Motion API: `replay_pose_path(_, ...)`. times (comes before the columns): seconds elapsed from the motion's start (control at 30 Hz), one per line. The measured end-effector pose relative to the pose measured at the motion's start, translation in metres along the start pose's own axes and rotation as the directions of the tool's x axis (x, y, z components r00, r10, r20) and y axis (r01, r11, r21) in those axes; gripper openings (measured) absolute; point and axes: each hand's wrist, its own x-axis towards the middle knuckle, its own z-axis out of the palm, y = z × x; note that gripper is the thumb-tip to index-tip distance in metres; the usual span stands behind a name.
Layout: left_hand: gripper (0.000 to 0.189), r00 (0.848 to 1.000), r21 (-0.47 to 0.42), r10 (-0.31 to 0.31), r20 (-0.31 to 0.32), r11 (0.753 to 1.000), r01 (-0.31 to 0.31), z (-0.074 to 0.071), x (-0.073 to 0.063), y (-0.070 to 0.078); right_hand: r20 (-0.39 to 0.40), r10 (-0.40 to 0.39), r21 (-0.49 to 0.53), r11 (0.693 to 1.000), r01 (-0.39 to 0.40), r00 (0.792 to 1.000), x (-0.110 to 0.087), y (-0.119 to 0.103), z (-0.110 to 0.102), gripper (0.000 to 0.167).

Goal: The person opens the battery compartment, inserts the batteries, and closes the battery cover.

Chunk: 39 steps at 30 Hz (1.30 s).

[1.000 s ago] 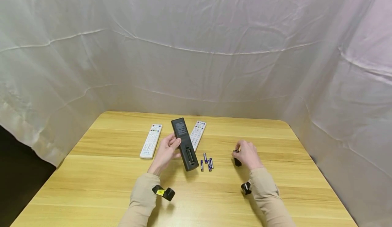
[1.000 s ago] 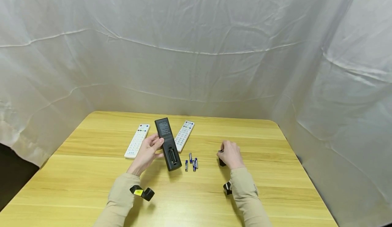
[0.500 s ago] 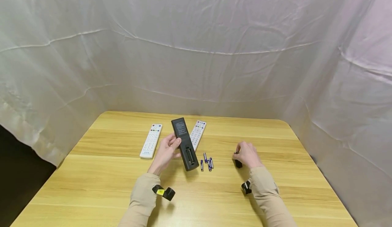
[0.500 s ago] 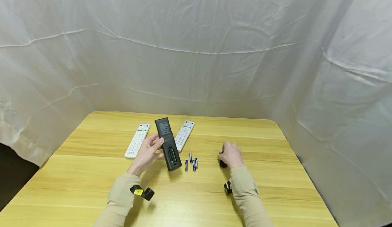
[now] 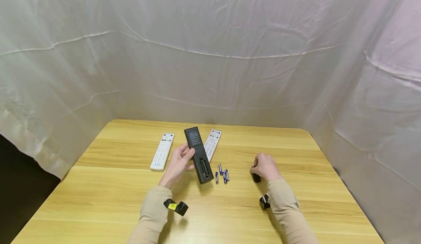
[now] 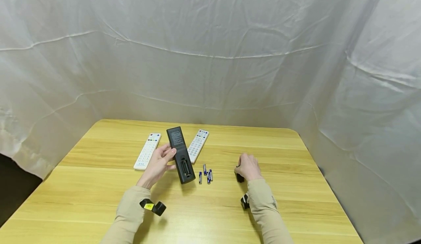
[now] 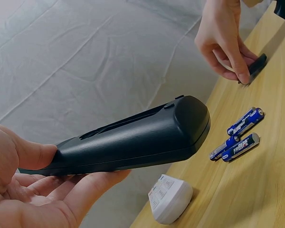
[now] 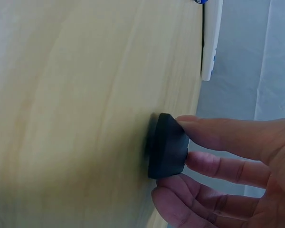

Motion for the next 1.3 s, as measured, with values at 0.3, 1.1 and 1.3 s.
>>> replay_pose_path(0.3, 0.039, 1.000, 0.004, -0.004, 0.000, 1.000, 0.004, 0.000, 0.000, -0.001, -0.005, 0.005, -0.003, 1.000, -0.005, 1.000, 0.000, 0.002, 0.002, 0.018)
replay_pose_path(1.1, 0.042, 1.000, 0.005, -0.009, 0.000, 1.000, 0.009, -0.001, -0.001, 0.000, -0.015, -0.001, -0.004, 1.000, 0.001, 1.000, -0.011, -0.007, -0.001, 0.040)
replay_pose_path(1.3, 0.042, 1.000, -0.002, -0.013, -0.007, 1.000, 0.013, 0.000, -0.001, 0.001, -0.037, -0.092, -0.024, 0.996, 0.091, 0.995, -0.014, -0.017, 0.003, 0.050)
